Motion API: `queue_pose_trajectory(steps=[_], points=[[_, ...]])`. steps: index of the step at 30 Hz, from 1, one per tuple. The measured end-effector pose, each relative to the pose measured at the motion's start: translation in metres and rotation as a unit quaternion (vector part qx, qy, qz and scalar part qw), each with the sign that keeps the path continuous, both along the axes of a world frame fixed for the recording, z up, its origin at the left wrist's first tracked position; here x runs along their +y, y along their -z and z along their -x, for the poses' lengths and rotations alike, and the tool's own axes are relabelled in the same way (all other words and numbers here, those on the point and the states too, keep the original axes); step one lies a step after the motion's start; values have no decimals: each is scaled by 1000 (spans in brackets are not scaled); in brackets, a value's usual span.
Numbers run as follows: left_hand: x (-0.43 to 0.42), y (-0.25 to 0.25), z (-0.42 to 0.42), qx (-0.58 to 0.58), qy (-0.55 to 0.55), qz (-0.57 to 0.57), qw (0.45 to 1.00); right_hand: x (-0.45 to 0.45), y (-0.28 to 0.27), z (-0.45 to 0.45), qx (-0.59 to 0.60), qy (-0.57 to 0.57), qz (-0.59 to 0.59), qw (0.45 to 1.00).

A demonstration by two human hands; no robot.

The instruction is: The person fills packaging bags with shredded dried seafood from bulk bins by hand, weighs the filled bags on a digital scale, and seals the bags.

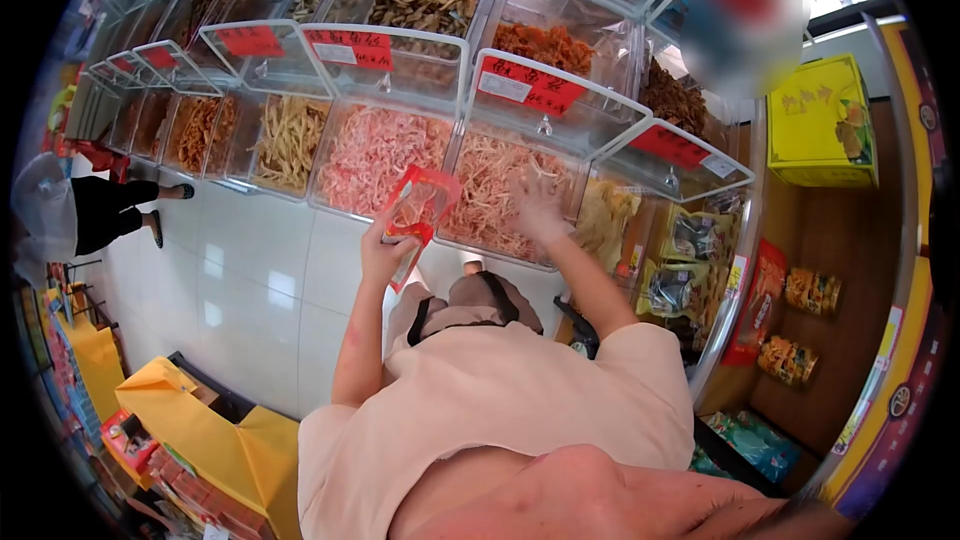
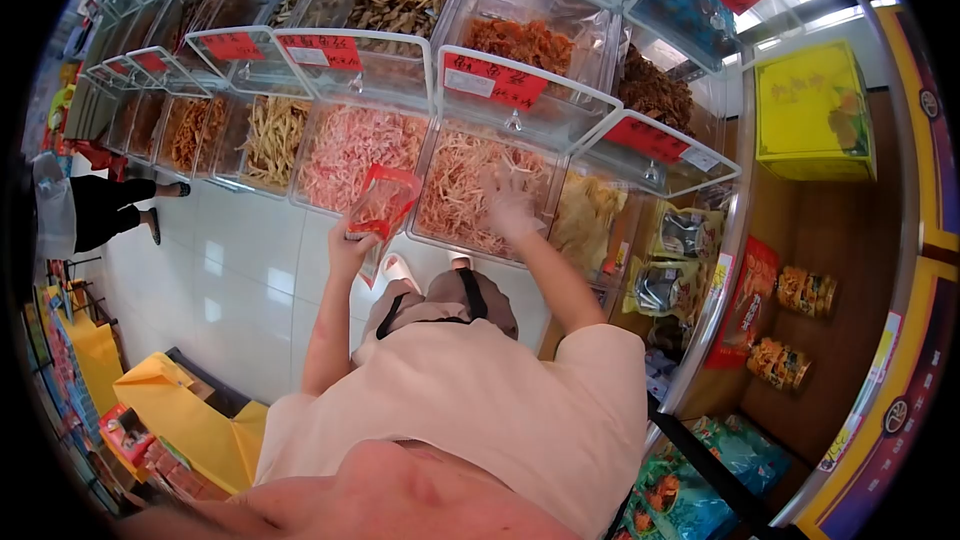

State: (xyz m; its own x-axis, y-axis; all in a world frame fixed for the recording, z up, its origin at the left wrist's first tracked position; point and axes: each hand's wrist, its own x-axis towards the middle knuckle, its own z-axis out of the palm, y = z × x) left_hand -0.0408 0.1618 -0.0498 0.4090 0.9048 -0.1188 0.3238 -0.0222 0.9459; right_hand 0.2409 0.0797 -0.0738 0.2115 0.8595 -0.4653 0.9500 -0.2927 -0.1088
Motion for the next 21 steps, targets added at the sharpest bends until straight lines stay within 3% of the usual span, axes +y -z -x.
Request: queue_pose_trajectory(steps=[4, 9, 12, 15, 16, 18, 21], points=[[-5, 13, 1, 8, -5, 17, 1000, 9, 69, -4, -67, -60, -18, 996], [-5, 18, -6, 40, 5, -9, 999, 17, 112, -16, 114, 38, -32, 992], [-2, 14, -8, 14, 9, 40, 999, 0, 99, -29, 192, 88, -129, 969], [0, 16, -2, 29, 35, 64, 997, -8, 23, -28, 193, 155, -136, 959], [0, 13, -3, -8, 32, 10, 999, -10, 15, -29, 193, 155, -136, 959], [2, 5, -6, -43, 29, -44, 998, -13, 8, -29, 34, 53, -254, 965], [3, -3, -8, -57, 13, -49, 997, -8, 18, -28, 37, 45, -211, 976]])
